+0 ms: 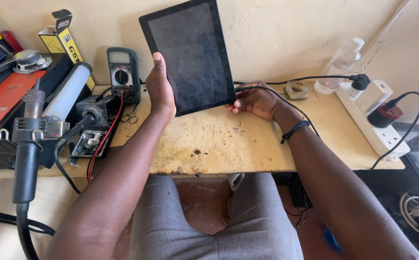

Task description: Inspecting a tablet, testing the charging port with a cable, and using a plastic pry tool to separate the screen from the back casing.

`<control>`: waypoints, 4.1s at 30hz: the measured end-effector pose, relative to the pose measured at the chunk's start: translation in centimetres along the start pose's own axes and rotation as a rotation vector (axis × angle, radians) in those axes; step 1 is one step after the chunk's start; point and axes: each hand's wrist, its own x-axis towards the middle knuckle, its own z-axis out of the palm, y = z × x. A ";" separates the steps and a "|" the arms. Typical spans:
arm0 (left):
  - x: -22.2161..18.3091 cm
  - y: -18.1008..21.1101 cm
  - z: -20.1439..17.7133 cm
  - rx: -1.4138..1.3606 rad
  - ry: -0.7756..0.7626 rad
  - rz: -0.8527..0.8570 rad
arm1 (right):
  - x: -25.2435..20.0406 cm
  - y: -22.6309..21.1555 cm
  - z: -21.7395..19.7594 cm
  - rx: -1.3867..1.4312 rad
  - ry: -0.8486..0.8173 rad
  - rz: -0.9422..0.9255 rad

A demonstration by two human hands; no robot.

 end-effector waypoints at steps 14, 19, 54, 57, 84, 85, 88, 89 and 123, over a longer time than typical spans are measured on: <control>-0.5 0.6 0.5 0.010 0.026 -0.031 | 0.2 0.3 0.1 0.015 0.017 -0.012; -1.4 1.7 1.1 0.040 0.046 -0.044 | -0.2 0.0 -0.3 -0.004 0.046 -0.040; -6.5 9.4 3.6 0.038 0.204 0.075 | -3.6 -5.5 -7.1 0.697 0.599 -0.703; -6.1 8.8 3.2 0.055 0.151 0.037 | -3.7 -5.1 -9.4 0.756 0.656 -0.736; -3.3 5.1 2.0 0.486 -0.289 -0.270 | -4.2 -7.1 -6.8 0.719 0.801 -0.649; -4.6 6.8 2.6 0.488 -0.286 -0.269 | -4.0 -7.0 -7.2 0.721 0.798 -0.647; -7.6 9.9 4.3 0.538 -0.366 -0.348 | -4.0 -6.9 -8.1 0.732 0.773 -0.633; -7.9 9.7 4.7 0.506 -0.405 -0.359 | -4.1 -7.0 -8.2 0.691 0.780 -0.636; -5.9 8.0 2.4 1.013 -0.485 0.240 | -1.3 -3.8 1.7 -0.020 0.653 -0.221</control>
